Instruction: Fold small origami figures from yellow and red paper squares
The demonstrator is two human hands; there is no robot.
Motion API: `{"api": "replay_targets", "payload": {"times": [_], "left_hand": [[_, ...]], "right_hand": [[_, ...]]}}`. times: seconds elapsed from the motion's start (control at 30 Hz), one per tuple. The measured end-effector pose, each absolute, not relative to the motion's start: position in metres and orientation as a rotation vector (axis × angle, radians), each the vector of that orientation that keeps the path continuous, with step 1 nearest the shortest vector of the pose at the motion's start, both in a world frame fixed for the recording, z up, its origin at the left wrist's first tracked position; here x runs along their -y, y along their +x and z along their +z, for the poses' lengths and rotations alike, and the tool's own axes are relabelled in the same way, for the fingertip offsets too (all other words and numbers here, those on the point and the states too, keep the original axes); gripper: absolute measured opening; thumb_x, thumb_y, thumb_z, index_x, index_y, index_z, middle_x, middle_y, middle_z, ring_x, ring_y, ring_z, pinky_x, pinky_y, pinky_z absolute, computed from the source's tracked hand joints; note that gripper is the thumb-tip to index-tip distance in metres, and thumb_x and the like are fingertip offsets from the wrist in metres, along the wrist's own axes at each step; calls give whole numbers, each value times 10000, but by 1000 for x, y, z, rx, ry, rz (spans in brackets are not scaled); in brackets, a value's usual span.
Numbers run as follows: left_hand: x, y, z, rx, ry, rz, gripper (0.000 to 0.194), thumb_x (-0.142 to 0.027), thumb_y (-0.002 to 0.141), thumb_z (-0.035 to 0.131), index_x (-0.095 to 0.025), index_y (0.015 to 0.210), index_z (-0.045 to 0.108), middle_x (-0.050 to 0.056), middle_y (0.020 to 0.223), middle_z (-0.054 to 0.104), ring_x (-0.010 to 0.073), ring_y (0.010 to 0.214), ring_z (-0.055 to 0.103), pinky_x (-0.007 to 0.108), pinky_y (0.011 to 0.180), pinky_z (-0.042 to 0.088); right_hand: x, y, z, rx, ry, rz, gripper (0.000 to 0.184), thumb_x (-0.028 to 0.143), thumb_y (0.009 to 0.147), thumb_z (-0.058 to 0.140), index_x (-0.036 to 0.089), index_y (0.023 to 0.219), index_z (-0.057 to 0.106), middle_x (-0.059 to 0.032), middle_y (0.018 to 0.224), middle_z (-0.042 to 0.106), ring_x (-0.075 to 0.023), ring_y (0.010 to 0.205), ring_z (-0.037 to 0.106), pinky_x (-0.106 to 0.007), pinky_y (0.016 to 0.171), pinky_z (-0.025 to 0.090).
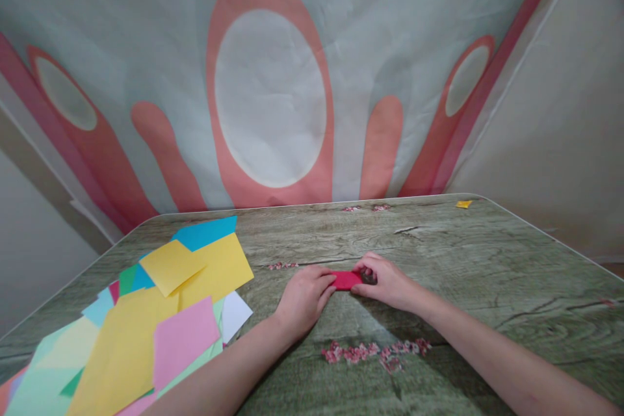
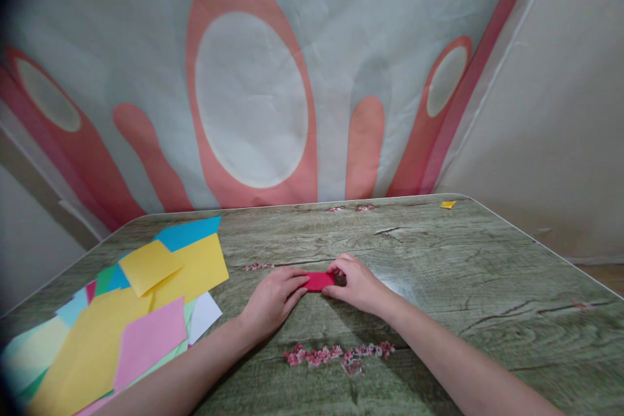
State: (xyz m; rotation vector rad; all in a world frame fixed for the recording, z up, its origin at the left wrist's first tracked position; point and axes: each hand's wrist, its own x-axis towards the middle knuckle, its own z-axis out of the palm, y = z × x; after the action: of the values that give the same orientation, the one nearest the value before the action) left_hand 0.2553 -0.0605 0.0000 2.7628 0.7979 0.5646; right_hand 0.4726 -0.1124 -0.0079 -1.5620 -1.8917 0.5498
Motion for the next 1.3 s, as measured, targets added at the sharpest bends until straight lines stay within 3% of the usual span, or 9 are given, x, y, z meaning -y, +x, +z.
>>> {"api": "replay_targets", "payload": {"times": [0.27, 0.5, 0.8, 1.1, 1.3], "left_hand": [[61, 256, -3, -782, 2824, 563, 266, -251, 902, 424, -198, 1065, 628, 69, 1065, 630, 212, 984, 567, 368, 886, 460], [61, 257, -3, -780, 2836, 562, 272, -259, 913, 413, -231, 1092, 616, 57, 1053, 628, 203, 974, 565, 356, 878, 458], [63, 257, 1, -785, 2895, 509, 298, -264, 926, 373, -229, 1124, 594, 72, 1042, 623, 202, 983, 564, 354, 870, 458], [78, 257, 9, -821, 3082, 233, 381, -273, 889, 385, -115, 1218, 493, 132, 1236, 544, 255, 1124, 501, 405, 936, 406], [77, 256, 10, -784, 3150, 157, 387, -292, 889, 370, -125, 1213, 500, 120, 1268, 530, 245, 1145, 493, 395, 970, 362]], "right_hand": [[116, 472, -8, 1896, -1542, 519, 237, 332, 714, 671, 185, 887, 606, -20, 847, 523, -152, 739, 518, -274, 665, 440], [134, 458, -1, 2112, -1345, 142, 280, 196, 803, 579, 226, 1081, 594, -74, 1117, 529, -222, 1050, 448, -399, 912, 369], [137, 449, -6, 2313, -1354, 11, 310, 178, 891, 456, 227, 1182, 551, -47, 1111, 607, -204, 1023, 477, -398, 902, 344], [137, 452, -11, 2408, -1326, -104, 345, 134, 858, 471, 167, 1195, 542, -83, 1134, 611, -188, 1017, 514, -379, 940, 325], [140, 451, -10, 2481, -1337, -279, 359, 142, 846, 479, 150, 1201, 534, -96, 1164, 596, -203, 1070, 500, -404, 979, 299]]}}
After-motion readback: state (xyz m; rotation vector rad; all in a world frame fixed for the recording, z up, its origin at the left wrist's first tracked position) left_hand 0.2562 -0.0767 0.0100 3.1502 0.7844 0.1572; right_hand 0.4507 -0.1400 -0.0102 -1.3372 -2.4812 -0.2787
